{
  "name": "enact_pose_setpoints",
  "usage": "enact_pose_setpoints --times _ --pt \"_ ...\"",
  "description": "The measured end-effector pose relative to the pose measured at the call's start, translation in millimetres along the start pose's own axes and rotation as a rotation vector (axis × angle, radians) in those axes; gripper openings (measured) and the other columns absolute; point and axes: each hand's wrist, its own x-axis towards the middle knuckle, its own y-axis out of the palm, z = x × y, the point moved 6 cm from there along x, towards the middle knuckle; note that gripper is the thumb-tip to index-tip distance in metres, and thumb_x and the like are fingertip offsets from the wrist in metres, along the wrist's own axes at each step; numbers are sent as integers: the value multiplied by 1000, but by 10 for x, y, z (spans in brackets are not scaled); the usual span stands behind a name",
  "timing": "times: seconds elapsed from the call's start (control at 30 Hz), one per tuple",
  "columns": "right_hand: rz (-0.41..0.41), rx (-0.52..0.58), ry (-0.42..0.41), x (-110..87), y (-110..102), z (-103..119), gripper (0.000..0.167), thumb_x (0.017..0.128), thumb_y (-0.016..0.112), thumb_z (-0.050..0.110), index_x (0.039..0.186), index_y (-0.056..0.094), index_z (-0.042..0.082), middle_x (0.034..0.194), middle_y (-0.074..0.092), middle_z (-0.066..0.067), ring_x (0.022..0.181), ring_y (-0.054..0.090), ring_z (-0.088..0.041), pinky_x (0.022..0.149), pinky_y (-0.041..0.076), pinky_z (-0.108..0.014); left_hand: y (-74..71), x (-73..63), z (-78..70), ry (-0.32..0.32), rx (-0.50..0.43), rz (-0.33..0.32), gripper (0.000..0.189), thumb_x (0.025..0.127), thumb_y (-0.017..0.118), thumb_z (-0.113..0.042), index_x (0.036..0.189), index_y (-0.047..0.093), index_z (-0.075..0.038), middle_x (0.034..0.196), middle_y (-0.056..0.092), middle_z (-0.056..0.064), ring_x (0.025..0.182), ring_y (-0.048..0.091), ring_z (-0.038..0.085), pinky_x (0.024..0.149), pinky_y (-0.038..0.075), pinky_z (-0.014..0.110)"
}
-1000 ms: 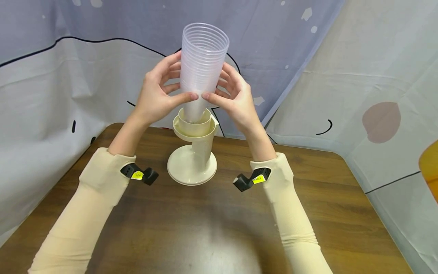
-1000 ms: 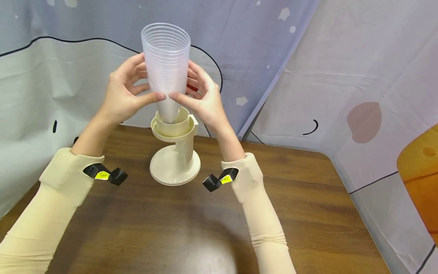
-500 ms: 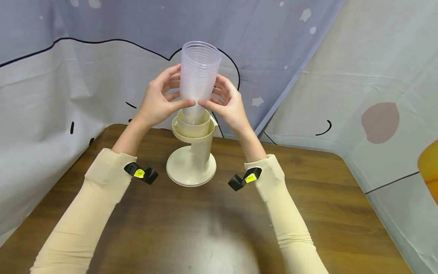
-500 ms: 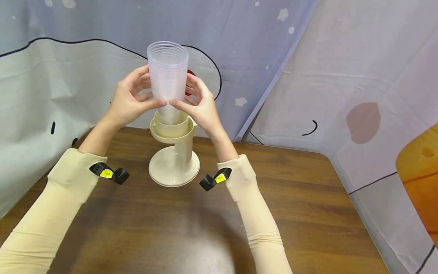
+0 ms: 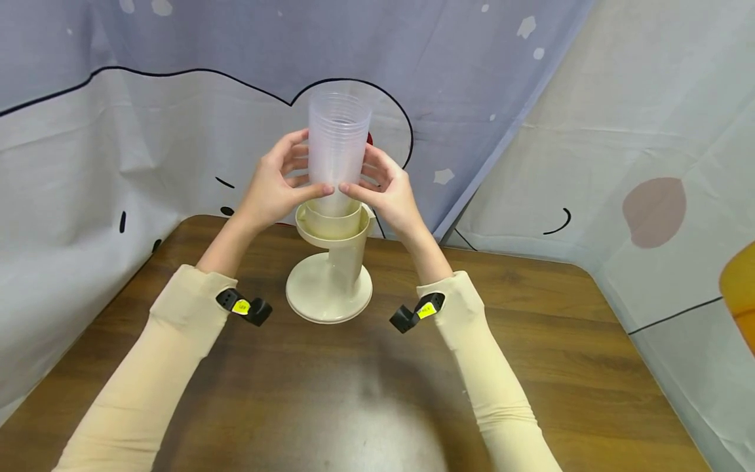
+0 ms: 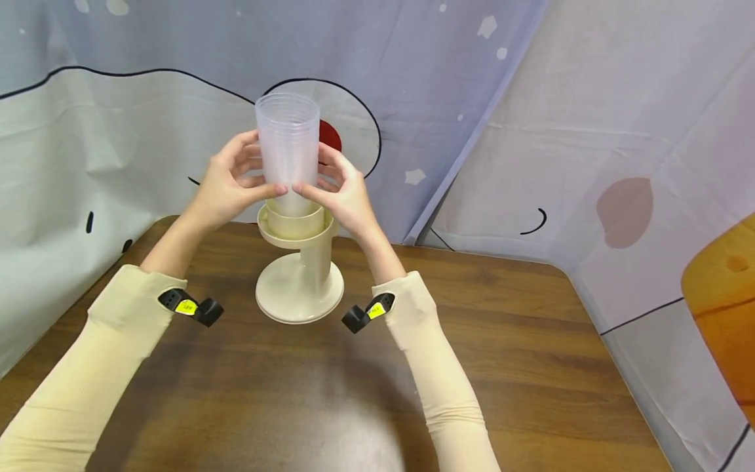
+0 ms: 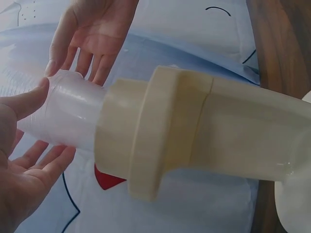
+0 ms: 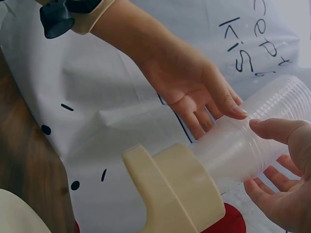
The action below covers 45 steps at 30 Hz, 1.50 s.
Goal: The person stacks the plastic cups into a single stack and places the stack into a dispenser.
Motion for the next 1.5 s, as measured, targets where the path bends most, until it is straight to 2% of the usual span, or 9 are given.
enact_pose_setpoints --times 0.13,0.37,0.57,0.9,1.2,1.5 --pt "8 -15 26 -21 4 -57 64 81 70 -3 140 45 4 135 53 -17 122 54 -30 103 47 -35 19 -18 58 -26 17 14 80 77 77 1 144 35 -6 131 52 22 118 56 33 102 47 44" --pt "16 -131 64 -53 9 -141 65 82 71 5 141 43 7 138 51 -11 122 54 -25 105 44 -42 24 -55 149 -83 49 19 81 76 78 -1 144 34 -6 131 52 23 117 56 36 103 46 47" --pt "5 -220 64 -65 20 -199 67 81 73 11 141 44 9 132 56 -13 118 55 -24 104 43 -42 12 -73 197 -95 93 9 81 75 80 -4 143 35 -6 131 54 23 118 56 36 104 44 49" --pt "4 -224 87 -85 49 -246 68 82 72 12 142 41 11 131 57 -15 119 53 -24 107 39 -48 1 -93 250 -130 165 22 83 75 81 -10 144 34 -7 133 55 22 120 55 35 105 40 54" --pt "-1 -223 111 -90 68 -282 61 84 71 15 140 45 8 130 56 -13 118 53 -24 107 41 -43 17 -110 308 -138 173 69 82 75 81 -9 144 35 -6 137 53 21 124 52 36 108 37 53" --pt "8 -230 101 -107 70 -292 65 84 71 14 142 41 11 138 50 -11 128 46 -24 111 33 -53 19 -107 353 -148 199 107 83 76 81 -11 145 34 -6 137 53 21 126 50 35 109 36 53"
